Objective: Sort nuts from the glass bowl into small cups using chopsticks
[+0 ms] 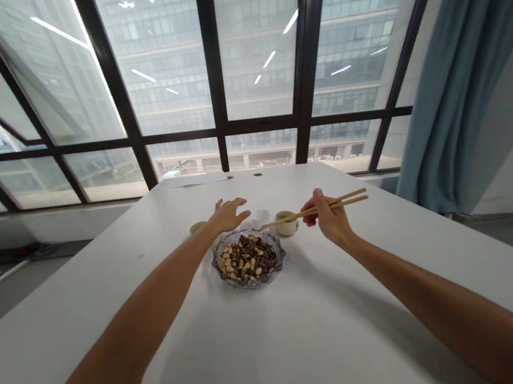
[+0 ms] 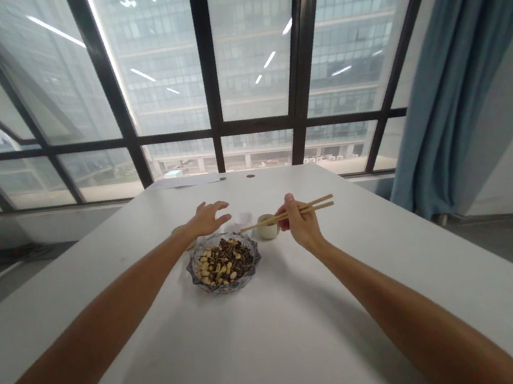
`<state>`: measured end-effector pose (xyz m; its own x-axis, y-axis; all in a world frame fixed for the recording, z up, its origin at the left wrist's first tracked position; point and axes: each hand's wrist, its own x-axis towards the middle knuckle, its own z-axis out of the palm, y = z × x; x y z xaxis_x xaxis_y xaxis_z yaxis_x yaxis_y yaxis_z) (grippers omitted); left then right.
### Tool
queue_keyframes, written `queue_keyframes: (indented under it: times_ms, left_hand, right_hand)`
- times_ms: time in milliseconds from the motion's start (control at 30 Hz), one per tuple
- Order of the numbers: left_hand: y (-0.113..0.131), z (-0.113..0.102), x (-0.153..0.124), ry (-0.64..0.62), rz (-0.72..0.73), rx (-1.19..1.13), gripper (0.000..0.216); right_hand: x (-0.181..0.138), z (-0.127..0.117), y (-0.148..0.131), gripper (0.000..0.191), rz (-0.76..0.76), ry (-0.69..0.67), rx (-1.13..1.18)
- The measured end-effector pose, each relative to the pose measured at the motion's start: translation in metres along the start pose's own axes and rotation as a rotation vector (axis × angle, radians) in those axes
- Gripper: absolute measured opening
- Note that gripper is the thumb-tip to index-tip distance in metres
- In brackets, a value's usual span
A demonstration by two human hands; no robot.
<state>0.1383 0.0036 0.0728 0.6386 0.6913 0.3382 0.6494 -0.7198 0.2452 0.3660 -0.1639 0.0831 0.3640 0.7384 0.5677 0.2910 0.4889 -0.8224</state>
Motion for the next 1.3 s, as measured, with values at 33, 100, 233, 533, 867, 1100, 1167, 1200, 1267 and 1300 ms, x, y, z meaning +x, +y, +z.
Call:
queue_keyframes:
  times_ms: [33, 100, 233, 533, 867, 1100, 1167, 1200, 1267, 1300]
  left_hand:
    - [-0.009, -0.002, -0.007, 0.049, -0.018, 0.008, 0.043]
    - [-0.028, -0.004, -0.023, 0.151, -0.061, 0.016, 0.043]
    - [-0.063, 0.003, -0.061, 0.318, -0.198, -0.023, 0.052]
    - [-0.077, 0.028, -0.093, 0.37, -0.427, -0.357, 0.082]
    - [-0.067, 0.027, -0.098, 0.303, -0.466, -0.328, 0.086]
    - [-0.066, 0.026, -0.099, 0.302, -0.452, -0.339, 0.082]
    - [-0.066, 0.026, -0.099, 0.302, -0.446, -0.345, 0.083]
    - [-0.065, 0.026, -0.099, 0.301, -0.445, -0.348, 0.084]
    - [-0.065, 0.025, -0.099, 0.299, -0.445, -0.355, 0.084]
    - [-0.065, 0.025, -0.099, 0.297, -0.446, -0.36, 0.084]
  right_hand:
    - [0.0, -0.001, -0.004, 0.071, 0.024, -0.043, -0.013]
    - [0.0, -0.002, -0.009, 0.071, 0.06, -0.137, -0.05]
    - [-0.003, -0.003, -0.013, 0.071, 0.055, -0.236, -0.099]
    - [-0.009, 0.003, -0.006, 0.061, 0.112, -0.554, -0.119]
    - [-0.024, 0.02, 0.006, 0.052, 0.037, -0.416, -0.075]
    - [-0.013, 0.008, -0.023, 0.064, 0.114, -0.361, -0.033]
    - [-0.014, 0.007, -0.028, 0.064, 0.19, -0.494, -0.059]
    - [-0.016, 0.009, -0.028, 0.064, 0.216, -0.562, -0.077]
    - [-0.022, 0.015, -0.026, 0.062, 0.23, -0.637, -0.094]
    - [-0.025, 0.019, -0.023, 0.061, 0.218, -0.64, -0.092]
